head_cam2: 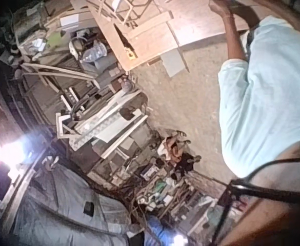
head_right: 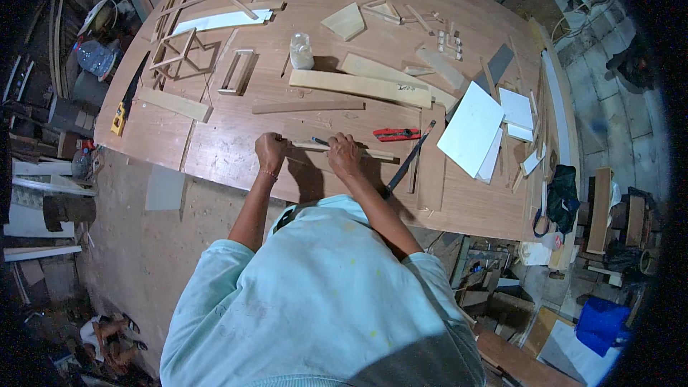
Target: Assembling small wooden frames using glue and cutting wood with a handsaw.
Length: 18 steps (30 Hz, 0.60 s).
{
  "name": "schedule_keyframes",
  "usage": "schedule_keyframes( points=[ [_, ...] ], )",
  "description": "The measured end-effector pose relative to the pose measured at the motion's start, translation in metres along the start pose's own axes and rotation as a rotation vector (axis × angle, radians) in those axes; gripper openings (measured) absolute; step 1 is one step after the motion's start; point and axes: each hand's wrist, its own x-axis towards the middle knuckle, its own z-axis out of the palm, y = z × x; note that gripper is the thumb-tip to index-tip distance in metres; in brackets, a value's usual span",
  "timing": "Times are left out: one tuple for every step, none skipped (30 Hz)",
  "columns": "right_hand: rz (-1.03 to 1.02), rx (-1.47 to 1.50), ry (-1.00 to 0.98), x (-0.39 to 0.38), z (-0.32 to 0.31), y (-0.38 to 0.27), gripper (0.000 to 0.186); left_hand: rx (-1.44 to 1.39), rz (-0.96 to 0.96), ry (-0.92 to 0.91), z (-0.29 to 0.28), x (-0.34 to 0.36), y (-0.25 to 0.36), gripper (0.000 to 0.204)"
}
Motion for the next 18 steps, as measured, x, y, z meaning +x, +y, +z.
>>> schedule_keyframes(
  points=[
    [-0.001,0.000,0.021,0.000,0.002,0.002,0.021,-0.021,-0.023,-0.017,0.001,0.002,0.000,0.014],
    [-0.001,-0.027,-0.010,0.003,0.003,0.005,0.022,-0.041,-0.049,-0.032,0.001,0.003,-0.001,0.015],
    [-0.002,-0.020,-0.027,0.001,0.004,0.007,0.022,-0.073,-0.070,-0.027,0.002,0.003,0.000,0.016],
    [-0.007,0.001,0.017,0.000,-0.002,0.006,0.023,-0.088,-0.033,0.035,0.004,0.003,-0.002,0.015],
    [-0.010,0.021,0.061,0.000,-0.005,0.005,0.023,-0.103,0.006,0.097,0.006,0.002,-0.005,0.014],
    [0.000,0.026,0.038,0.001,-0.004,0.006,0.024,-0.098,-0.007,0.094,0.006,0.002,-0.008,0.014],
    [0.003,0.028,0.030,0.001,-0.001,0.011,0.024,-0.078,-0.017,0.061,0.003,0.002,-0.004,0.013],
    [-0.022,0.028,0.035,0.002,0.003,0.015,0.024,-0.058,-0.026,0.028,0.000,0.003,-0.001,0.013],
    [-0.047,0.027,0.040,0.002,0.007,0.019,0.024,-0.056,-0.029,0.022,0.001,0.003,0.001,0.013],
    [-0.046,0.031,0.032,0.002,0.005,0.014,0.024,-0.048,-0.040,0.008,0.001,0.003,-0.002,0.013],
    [-0.024,0.022,0.021,0.001,0.002,0.010,0.024,-0.040,-0.051,-0.006,0.001,0.004,-0.004,0.014],
    [-0.002,0.013,0.010,0.001,0.000,0.006,0.023,-0.037,-0.057,-0.010,0.001,0.004,-0.006,0.014],
    [0.004,0.015,0.009,0.001,0.003,0.008,0.023,-0.027,-0.039,0.003,0.001,0.006,-0.005,0.014],
    [-0.016,0.017,0.039,0.001,0.008,0.010,0.022,-0.017,-0.021,0.017,0.001,0.008,-0.004,0.014],
    [-0.037,0.018,0.069,0.001,0.011,0.013,0.022,-0.016,-0.019,0.012,0.000,0.009,-0.004,0.014],
    [-0.035,0.020,0.066,0.001,0.011,0.011,0.022,-0.030,-0.023,0.001,-0.002,0.011,-0.006,0.013],
    [-0.032,0.017,0.062,0.001,0.011,0.010,0.021,-0.043,-0.026,-0.011,-0.003,0.013,-0.007,0.011],
    [-0.029,0.015,0.057,0.001,0.011,0.010,0.020,0.026,-0.072,-0.076,-0.004,0.018,-0.007,0.010]
  ],
)
